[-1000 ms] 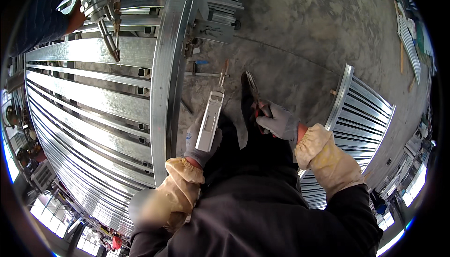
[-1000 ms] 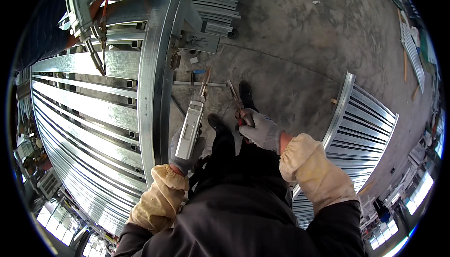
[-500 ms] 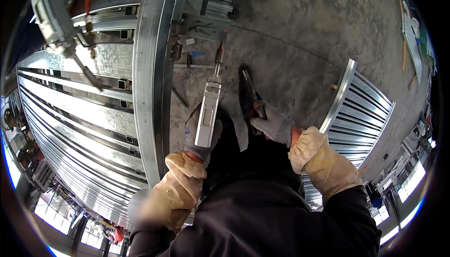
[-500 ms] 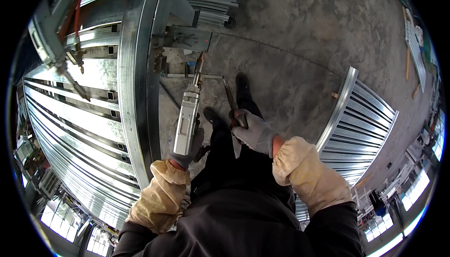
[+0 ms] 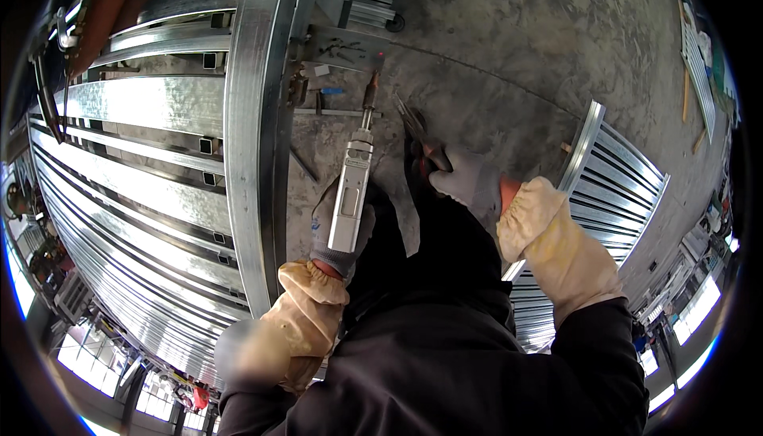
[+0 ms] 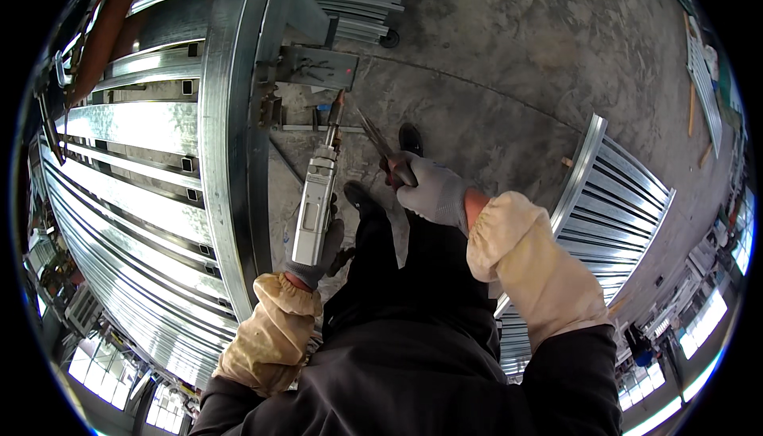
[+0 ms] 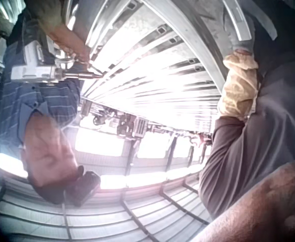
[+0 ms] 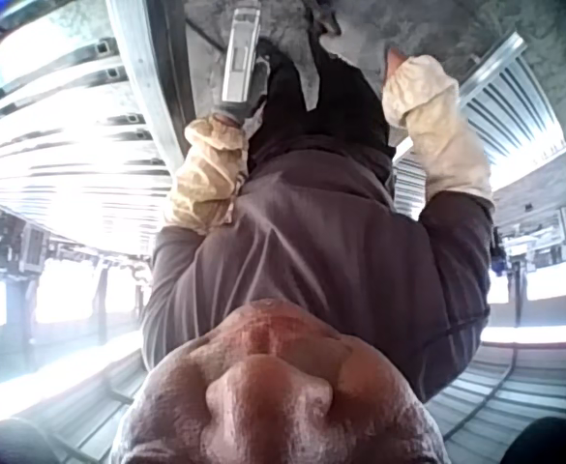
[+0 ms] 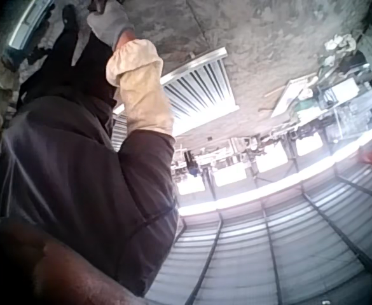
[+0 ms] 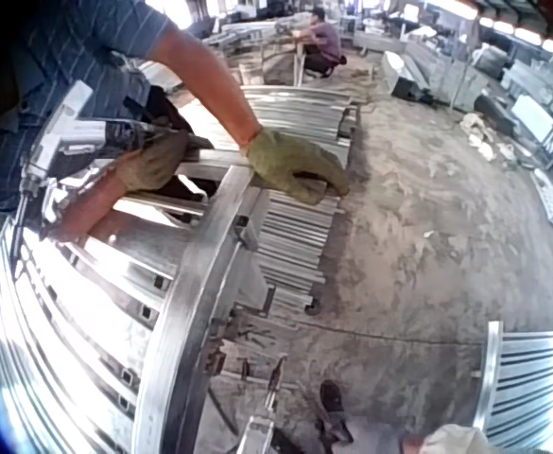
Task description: The person holds a welding torch in the left hand and uses pliers in the right hand to repeatedly adjust the torch tip and nozzle. The person makes small rotational and positional adjustments to the tip while standing in a workshop with metal frames nearby.
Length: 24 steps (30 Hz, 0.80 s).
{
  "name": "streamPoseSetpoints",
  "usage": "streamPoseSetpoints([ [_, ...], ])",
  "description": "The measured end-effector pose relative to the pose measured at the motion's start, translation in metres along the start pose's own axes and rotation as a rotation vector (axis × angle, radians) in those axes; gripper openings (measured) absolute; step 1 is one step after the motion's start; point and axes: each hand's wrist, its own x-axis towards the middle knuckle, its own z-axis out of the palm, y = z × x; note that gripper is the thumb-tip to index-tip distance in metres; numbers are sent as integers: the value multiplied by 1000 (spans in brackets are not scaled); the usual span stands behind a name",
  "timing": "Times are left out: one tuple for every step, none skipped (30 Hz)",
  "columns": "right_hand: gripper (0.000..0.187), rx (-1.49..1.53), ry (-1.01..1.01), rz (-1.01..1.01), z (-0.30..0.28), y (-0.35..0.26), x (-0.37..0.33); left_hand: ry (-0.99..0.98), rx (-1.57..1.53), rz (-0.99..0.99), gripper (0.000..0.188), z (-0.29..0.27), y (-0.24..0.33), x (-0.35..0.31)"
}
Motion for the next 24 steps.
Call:
streamPoseSetpoints([
  [43, -83, -3, 20, -7, -2, 0, -8, 5, 17, 42, -3, 0, -1],
  [44, -173, -13, 35, -14, -11, -1, -6, 11, 28, 43, -6, 3, -4],
  [46, -184, -57, 17, -20, -14, -1, -10, 35, 38, 43, -10, 3, -8],
  [45, -171, -75, 44, -24, -18, -5, -14, 59, 49, 43, -14, 3, -13],
  [44, -162, -93, 67, -28, -26, -10, -13, 83, 62, 43, -19, 4, -17],
  [43, -152, -109, 90, -30, -31, -14, -19, 58, 49, 43, -23, 4, -23],
  [40, -113, -104, 21, -29, -28, -16, -25, 34, 39, 43, -27, 4, -29],
  [37, -75, -101, -49, -25, -19, -14, -30, 8, 27, 43, -29, 3, -36],
  [34, -29, -93, -115, -18, -9, -14, -21, -40, 64, 43, -32, 1, -42],
  [30, 189, -29, -138, -5, 0, -15, -37, -39, 49, 43, -35, 3, -48],
  [26, 405, 30, -159, 16, 9, -15, -49, -40, 30, 43, -40, 8, -52],
  [22, 623, 92, -180, 33, 9, -17, -65, -39, 14, 44, -45, 15, -57],
  [20, 730, 98, -239, 47, 7, -18, -98, -33, -47, 42, -51, 23, -64],
  [19, 838, 96, -299, 61, 0, -20, -121, 4, -9, 41, -56, 27, -70],
  [20, 1023, 68, -307, 77, -12, -26, -141, 41, 29, 40, -62, 31, -76],
  [21, 1207, 36, -314, 86, -22, -35, -161, 79, 67, 39, -68, 35, -84],
  [30, 1138, 23, -255, 82, -42, -56, -133, 33, 52, 37, -71, 40, -94],
  [31, 1153, 88, -298, 88, -55, -70, -134, 47, 43, 38, -74, 47, -102],
  [31, 1168, 153, -339, 100, -67, -83, -134, 61, 33, 39, -78, 53, -111],
  [31, 1107, 178, -322, 107, -73, -93, -138, 70, 29, 39, -81, 58, -121],
  [31, 1048, 199, -304, 114, -78, -103, -162, 98, 52, 41, -88, 59, -132],
  [31, 992, 218, -285, 119, -84, -111, -156, 103, 82, 42, -92, 56, -140],
  [31, 988, 244, -263, 128, -88, -117, -141, 102, 110, 42, -94, 51, -149],
  [32, 985, 270, -240, 137, -89, -122, -127, 101, 137, 43, -97, 47, -157],
])
